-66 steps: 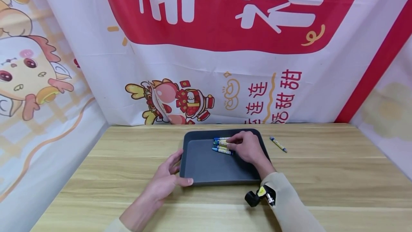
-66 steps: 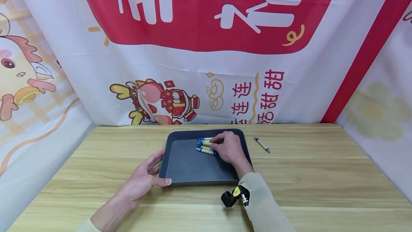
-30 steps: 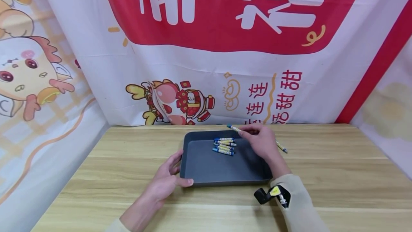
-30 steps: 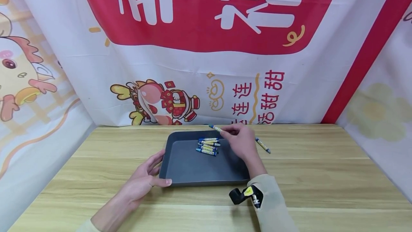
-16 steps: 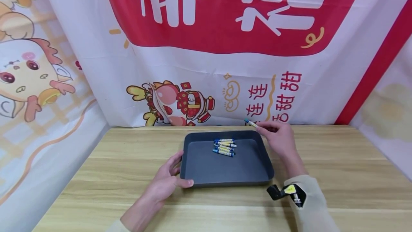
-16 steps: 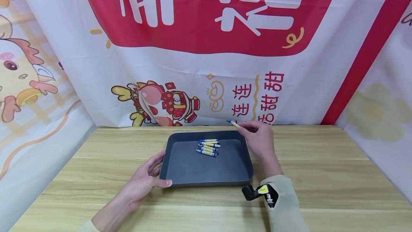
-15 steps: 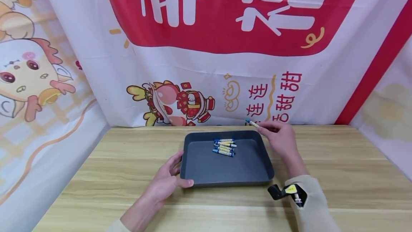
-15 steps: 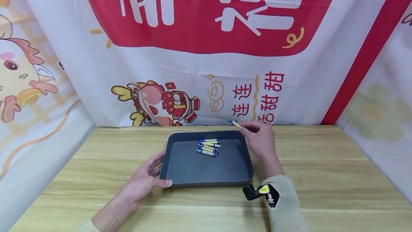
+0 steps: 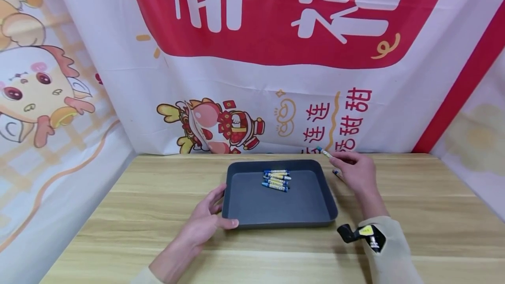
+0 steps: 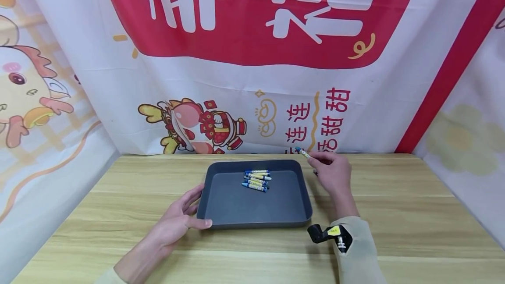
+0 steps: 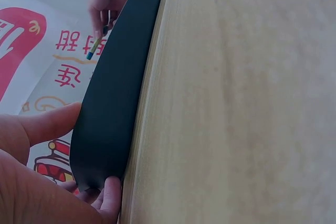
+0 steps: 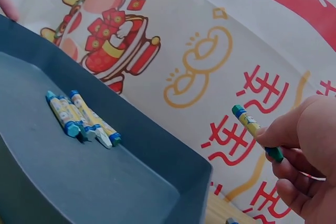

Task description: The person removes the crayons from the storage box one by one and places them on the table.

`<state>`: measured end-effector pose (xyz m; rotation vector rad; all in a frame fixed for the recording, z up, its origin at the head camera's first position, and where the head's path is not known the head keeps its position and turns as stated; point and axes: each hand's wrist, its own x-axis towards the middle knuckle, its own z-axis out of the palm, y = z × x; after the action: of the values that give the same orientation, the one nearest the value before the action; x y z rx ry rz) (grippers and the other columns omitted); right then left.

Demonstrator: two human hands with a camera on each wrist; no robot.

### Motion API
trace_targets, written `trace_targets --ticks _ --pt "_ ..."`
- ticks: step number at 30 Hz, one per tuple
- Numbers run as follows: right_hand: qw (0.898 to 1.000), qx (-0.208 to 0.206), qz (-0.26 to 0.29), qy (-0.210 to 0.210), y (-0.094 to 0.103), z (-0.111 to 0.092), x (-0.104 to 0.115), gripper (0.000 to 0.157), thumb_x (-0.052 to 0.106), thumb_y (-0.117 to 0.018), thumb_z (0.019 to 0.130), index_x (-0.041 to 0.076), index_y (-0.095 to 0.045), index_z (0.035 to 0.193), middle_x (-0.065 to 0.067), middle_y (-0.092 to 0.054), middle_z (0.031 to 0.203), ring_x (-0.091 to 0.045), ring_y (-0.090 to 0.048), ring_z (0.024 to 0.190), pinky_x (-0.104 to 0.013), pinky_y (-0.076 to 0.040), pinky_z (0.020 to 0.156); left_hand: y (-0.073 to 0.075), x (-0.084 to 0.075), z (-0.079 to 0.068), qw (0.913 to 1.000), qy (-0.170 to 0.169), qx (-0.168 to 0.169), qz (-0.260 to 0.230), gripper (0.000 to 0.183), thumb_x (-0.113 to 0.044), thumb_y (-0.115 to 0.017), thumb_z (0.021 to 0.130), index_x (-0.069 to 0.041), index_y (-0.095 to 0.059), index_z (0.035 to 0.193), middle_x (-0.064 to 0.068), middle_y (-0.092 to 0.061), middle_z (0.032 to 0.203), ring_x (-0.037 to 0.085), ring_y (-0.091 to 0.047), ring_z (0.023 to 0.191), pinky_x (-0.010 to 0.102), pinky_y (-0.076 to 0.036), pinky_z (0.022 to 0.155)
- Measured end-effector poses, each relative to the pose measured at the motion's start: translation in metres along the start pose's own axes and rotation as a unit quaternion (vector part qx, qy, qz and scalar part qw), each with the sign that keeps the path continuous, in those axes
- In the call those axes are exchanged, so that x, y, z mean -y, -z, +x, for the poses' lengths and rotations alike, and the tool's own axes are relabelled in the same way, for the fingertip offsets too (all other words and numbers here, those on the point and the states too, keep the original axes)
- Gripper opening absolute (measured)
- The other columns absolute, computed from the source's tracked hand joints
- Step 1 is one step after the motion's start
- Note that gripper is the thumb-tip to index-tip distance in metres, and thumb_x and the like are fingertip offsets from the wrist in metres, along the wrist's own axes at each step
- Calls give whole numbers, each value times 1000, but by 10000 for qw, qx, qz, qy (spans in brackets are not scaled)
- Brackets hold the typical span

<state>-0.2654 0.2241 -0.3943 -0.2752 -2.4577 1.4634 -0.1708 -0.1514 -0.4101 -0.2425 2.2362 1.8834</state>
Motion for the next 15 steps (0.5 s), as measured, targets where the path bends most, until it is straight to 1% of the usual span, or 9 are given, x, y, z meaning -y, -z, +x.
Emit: trace_targets --ticks 2,4,8,10,13,15 --pt "9999 -101 -25 -46 2 1 -3 33 31 -79 97 12 -80 123 -8 -80 116 0 -62 91 -14 -50 76 0 0 0 10000 13 3 26 110 9 -85 74 -21 -35 166 16 -34 173 42 -42 151 71 -23 127" --pt "9998 -112 -28 -133 5 2 -5 34 33 -78 97 13 -80 125 -7 -80 119 -2 -62 95 -14 -50 77 0 0 0 10000 23 11 34 110 8 -86 74 -21 -35 166 16 -34 173 42 -42 151 71 -22 127" --pt "9994 -23 17 -352 10 3 -12 38 38 -76 98 15 -78 128 -9 -77 127 -10 -62 110 -17 -50 81 -1 0 0 10000 21 24 32 110 8 -86 74 -21 -35 166 16 -34 173 42 -42 151 71 -22 126" --pt "9988 11 29 -486 12 4 -15 39 39 -75 98 16 -77 130 -9 -76 129 -12 -60 113 -18 -50 82 -1 0 0 10000 16 42 17 109 8 -86 75 -20 -34 167 16 -34 173 42 -42 151 71 -23 127" --pt "9987 -4 11 -514 13 6 -20 38 37 -76 98 16 -78 130 -5 -78 125 -9 -61 110 -18 -50 82 -1 0 -1 10000 -26 51 -9 109 9 -85 74 -19 -34 167 16 -34 173 42 -43 151 69 -24 127" --pt "9988 0 10 -484 13 8 -22 36 34 -77 97 15 -78 128 0 -80 118 -5 -62 104 -18 -50 81 0 0 -2 10000 -52 19 -27 109 10 -85 74 -18 -34 166 17 -34 173 42 -43 151 68 -25 127"
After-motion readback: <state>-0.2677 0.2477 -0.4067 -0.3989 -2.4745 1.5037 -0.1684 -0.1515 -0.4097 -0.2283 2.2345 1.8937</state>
